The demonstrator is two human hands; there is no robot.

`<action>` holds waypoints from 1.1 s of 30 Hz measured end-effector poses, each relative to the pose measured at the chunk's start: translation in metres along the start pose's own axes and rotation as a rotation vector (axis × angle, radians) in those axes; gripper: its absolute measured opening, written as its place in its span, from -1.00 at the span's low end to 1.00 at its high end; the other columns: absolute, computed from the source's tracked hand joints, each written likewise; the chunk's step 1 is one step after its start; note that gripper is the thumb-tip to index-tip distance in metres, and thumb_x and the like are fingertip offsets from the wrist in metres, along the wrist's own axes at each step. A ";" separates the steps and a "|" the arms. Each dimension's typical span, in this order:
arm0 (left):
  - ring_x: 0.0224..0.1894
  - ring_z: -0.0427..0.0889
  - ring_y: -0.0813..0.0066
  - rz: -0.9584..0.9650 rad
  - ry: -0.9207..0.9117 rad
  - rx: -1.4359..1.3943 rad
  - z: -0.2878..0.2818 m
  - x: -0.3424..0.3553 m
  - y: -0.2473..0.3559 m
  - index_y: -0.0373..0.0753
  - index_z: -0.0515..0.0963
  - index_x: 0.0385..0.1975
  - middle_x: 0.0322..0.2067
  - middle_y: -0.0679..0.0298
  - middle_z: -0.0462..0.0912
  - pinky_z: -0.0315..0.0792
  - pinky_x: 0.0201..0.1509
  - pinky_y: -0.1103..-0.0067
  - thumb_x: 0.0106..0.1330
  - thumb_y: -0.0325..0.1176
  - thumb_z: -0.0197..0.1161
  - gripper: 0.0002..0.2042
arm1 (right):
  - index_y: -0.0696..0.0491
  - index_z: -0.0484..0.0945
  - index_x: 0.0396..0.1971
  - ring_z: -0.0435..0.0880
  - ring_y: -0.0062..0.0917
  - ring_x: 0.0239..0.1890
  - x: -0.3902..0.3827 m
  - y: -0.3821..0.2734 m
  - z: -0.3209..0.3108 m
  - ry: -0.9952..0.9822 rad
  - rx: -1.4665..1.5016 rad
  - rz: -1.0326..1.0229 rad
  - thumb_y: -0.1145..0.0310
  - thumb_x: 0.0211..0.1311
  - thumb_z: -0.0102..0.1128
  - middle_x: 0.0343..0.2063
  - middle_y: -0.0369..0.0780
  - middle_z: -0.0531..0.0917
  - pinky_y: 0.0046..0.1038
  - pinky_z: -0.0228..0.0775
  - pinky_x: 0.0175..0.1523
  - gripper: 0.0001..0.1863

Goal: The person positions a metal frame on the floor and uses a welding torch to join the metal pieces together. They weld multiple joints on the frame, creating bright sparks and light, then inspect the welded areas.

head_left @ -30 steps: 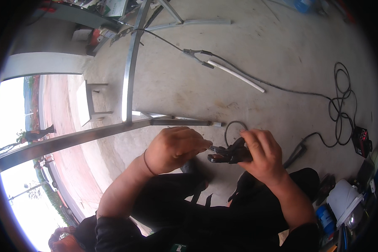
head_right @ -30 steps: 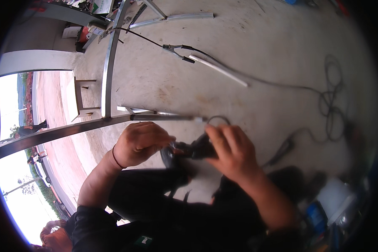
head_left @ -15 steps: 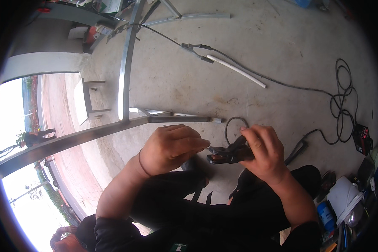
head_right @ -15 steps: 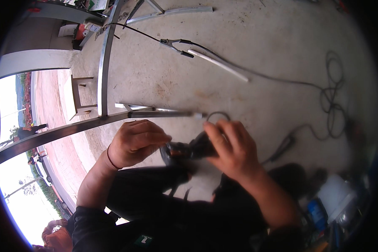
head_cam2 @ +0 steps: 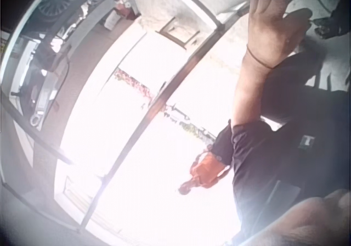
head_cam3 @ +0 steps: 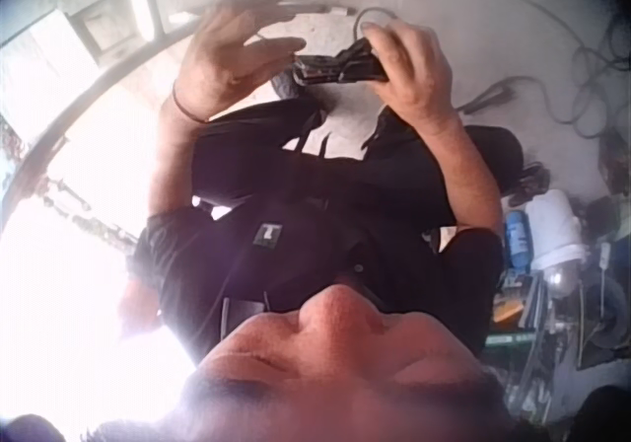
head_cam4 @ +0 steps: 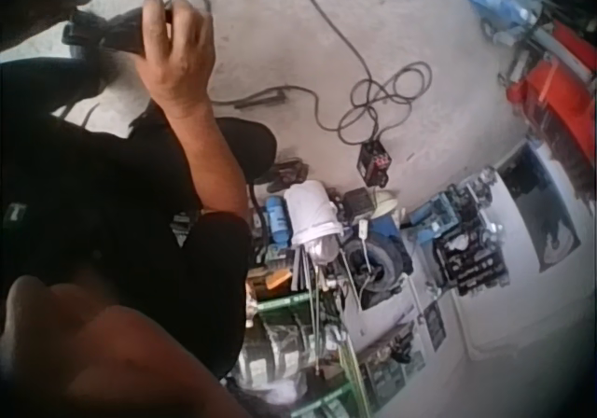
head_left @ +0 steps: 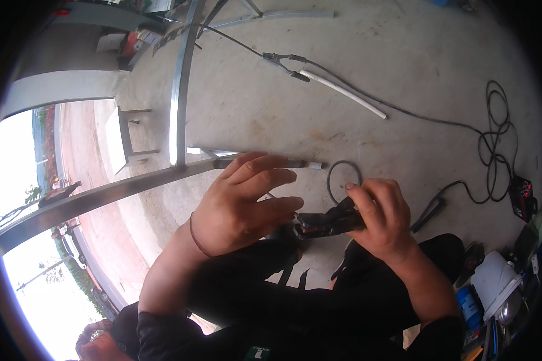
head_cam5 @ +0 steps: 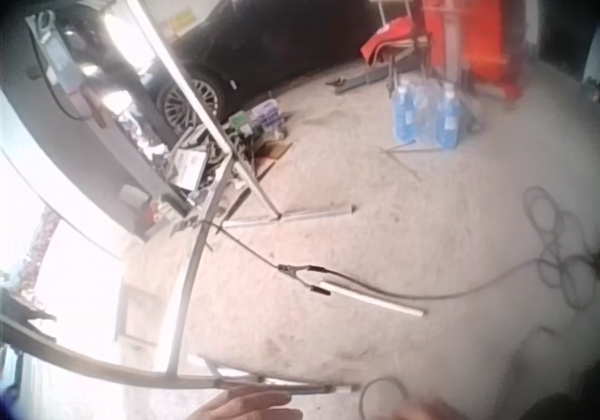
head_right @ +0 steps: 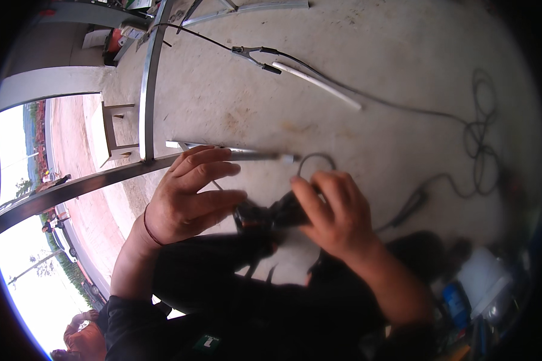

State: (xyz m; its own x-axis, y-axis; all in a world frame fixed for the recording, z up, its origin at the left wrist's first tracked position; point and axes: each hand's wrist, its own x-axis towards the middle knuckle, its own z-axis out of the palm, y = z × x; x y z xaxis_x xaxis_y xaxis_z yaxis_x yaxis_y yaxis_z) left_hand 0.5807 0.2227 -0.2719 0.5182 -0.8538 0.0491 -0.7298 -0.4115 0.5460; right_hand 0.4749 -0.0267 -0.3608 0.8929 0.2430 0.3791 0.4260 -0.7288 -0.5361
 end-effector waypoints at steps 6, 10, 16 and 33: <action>-0.15 0.68 0.28 0.007 -0.053 -0.090 0.011 -0.006 -0.005 -0.16 0.67 -0.32 -0.39 0.32 0.62 0.52 0.15 0.25 0.04 -0.48 0.45 -0.80 | 0.07 0.54 -0.02 0.52 -0.39 -0.21 -0.001 0.000 0.000 0.013 0.020 -0.008 0.44 -0.07 0.48 -0.18 -0.18 0.42 -0.49 0.45 -0.20 -0.48; -0.20 0.68 0.31 0.016 -0.045 -0.090 0.012 -0.005 -0.004 -0.16 0.67 -0.32 -0.41 0.32 0.61 0.55 0.13 0.25 0.04 -0.49 0.44 -0.81 | 0.08 0.54 -0.02 0.52 -0.40 -0.22 -0.003 0.001 0.000 0.002 0.033 0.002 0.44 -0.07 0.48 -0.19 -0.18 0.42 -0.50 0.45 -0.22 -0.48; -0.21 0.68 0.32 0.009 -0.051 -0.104 0.012 -0.003 -0.003 -0.18 0.66 -0.34 -0.42 0.31 0.60 0.57 0.12 0.26 0.04 -0.51 0.43 -0.82 | 0.08 0.53 0.00 0.52 -0.41 -0.22 -0.004 0.001 0.000 -0.009 0.060 0.025 0.41 -0.10 0.52 -0.18 -0.17 0.43 -0.50 0.45 -0.23 -0.43; -0.32 0.67 0.31 -0.014 -0.076 -0.145 0.015 -0.005 -0.006 -0.26 0.67 -0.35 -0.45 0.28 0.59 0.61 0.01 0.32 0.04 -0.54 0.40 -0.84 | 0.09 0.53 -0.01 0.53 -0.41 -0.24 -0.003 0.004 0.000 -0.036 0.112 0.051 0.46 -0.23 0.56 -0.20 -0.18 0.46 -0.50 0.46 -0.26 -0.36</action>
State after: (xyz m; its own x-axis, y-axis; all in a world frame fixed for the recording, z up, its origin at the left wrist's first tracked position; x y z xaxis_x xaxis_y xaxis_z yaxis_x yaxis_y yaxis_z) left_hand 0.5756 0.2248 -0.2877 0.4886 -0.8723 -0.0197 -0.6477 -0.3778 0.6617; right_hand 0.4736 -0.0298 -0.3643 0.9175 0.2319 0.3230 0.3919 -0.6654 -0.6354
